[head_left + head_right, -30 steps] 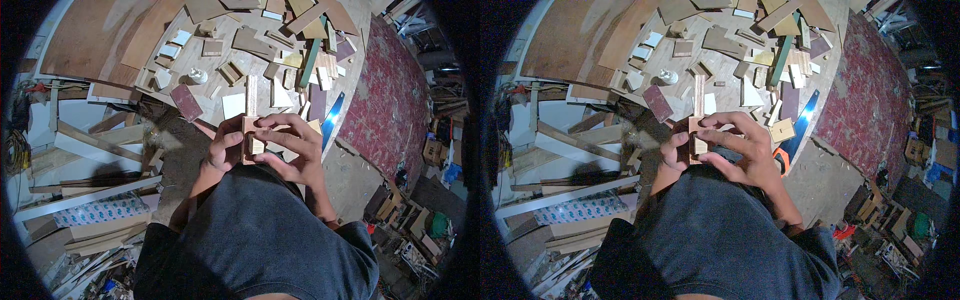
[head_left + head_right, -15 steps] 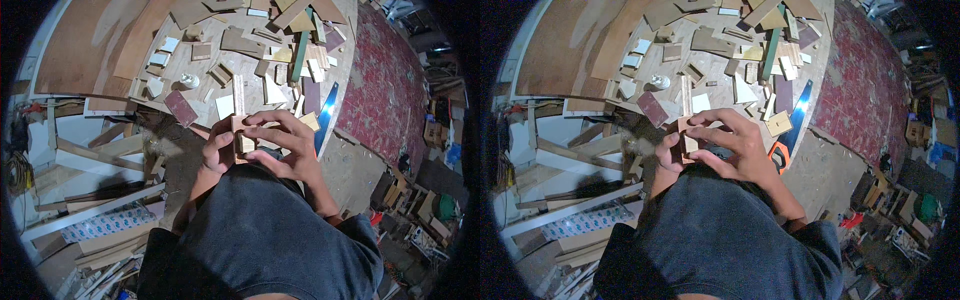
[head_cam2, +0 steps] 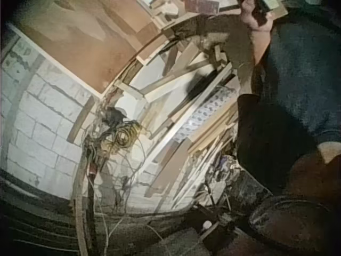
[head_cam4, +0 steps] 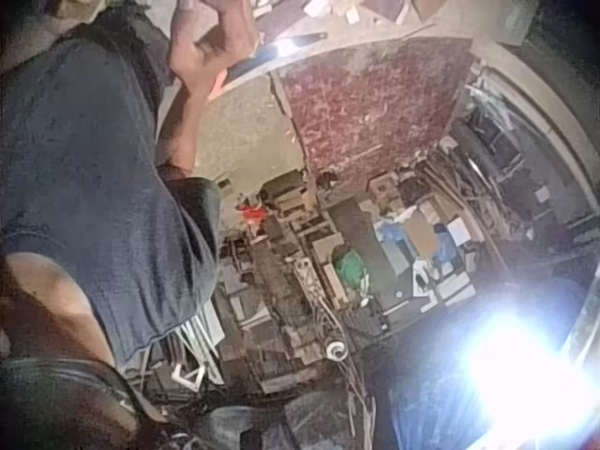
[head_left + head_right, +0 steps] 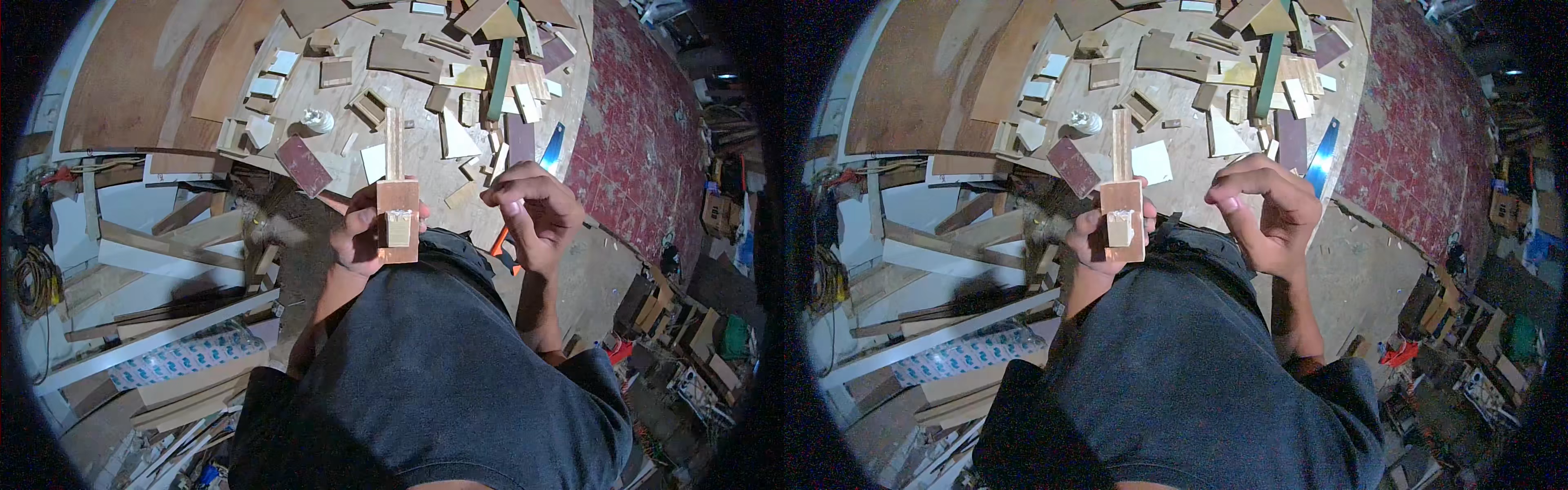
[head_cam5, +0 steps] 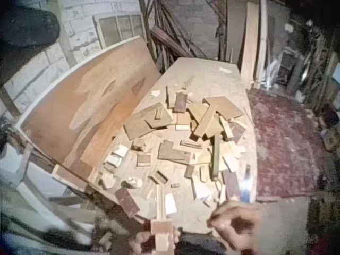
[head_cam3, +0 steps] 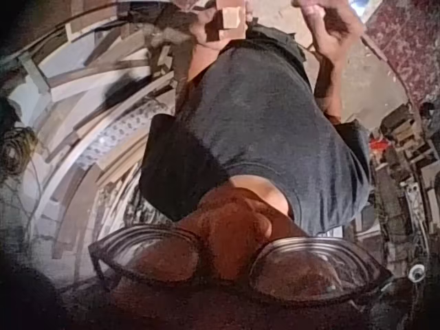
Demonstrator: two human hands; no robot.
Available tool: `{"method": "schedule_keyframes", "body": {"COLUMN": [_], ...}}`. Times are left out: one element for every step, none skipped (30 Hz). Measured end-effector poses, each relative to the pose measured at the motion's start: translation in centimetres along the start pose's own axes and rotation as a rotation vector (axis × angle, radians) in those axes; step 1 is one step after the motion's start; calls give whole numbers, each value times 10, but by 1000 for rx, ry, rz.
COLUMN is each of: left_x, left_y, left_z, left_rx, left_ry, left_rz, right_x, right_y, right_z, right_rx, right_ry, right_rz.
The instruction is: Assemble and fit various small wooden components at a workbench, including sanding and test fitting.
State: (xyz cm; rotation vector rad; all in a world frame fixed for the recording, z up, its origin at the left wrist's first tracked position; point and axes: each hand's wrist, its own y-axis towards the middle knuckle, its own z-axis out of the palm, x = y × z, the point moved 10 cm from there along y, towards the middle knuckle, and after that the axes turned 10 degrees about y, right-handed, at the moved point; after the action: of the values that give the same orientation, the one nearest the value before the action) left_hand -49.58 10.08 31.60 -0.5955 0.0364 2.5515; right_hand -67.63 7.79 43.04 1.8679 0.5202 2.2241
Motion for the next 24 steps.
{"method": "schedule_keyframes", "body": {"left_x": [-2,-3,-3,-3,-3,-3,-3,-4,-4,-4,-4,-3,-3,-5,-4,-3,-2,-2,-2,0,0,0,1,1], "left_y": [1,1,0,0,0,1,1,1,1,1,1,1,1,0,0,-1,-1,-1,-1,-1,-1,-1,-1,-2], "left_z": [4,3,1,-1,0,1,2,3,6,9,10,10,8,5,4,3,2,2,3,3,3,2,2,2], "left_rx": [-4,-7,-23,-38,-39,-58,-79,-81,-70,-58,-46,-46,-76,-106,-108,-103,-97,-97,-90,-83,-83,-78,-74,-74], "left_ry": [20,20,41,60,58,118,179,178,169,158,147,146,168,191,191,175,160,159,159,158,158,158,158,158], "left_rz": [5,9,12,14,17,9,1,4,13,21,28,28,47,65,67,61,53,53,39,25,25,21,17,17], "right_x": [-4,-4,-3,-3,9,11,15,17,10,9,7,5,5,5,5,5,5,6,6,6,6,7,7,9], "right_y": [-3,-4,-4,-4,2,4,5,5,3,4,3,3,4,4,4,4,4,4,4,4,3,3,3,4], "right_z": [-4,-1,8,17,30,38,50,60,65,67,70,72,72,72,73,73,73,73,72,72,72,72,73,72], "right_rx": [-32,-28,18,64,142,145,183,220,267,268,286,304,305,308,315,319,320,320,321,321,324,327,326,314], "right_ry": [8,11,-11,-35,-82,-82,-150,-219,-221,-222,-250,-278,-276,-274,-278,-284,-285,-289,-293,-293,-295,-297,-296,-293], "right_rz": [60,61,56,50,-26,-25,-41,-58,-56,-55,-46,-37,-9,-9,-15,-20,-19,-13,-7,-6,-7,-9,-9,-22]}}
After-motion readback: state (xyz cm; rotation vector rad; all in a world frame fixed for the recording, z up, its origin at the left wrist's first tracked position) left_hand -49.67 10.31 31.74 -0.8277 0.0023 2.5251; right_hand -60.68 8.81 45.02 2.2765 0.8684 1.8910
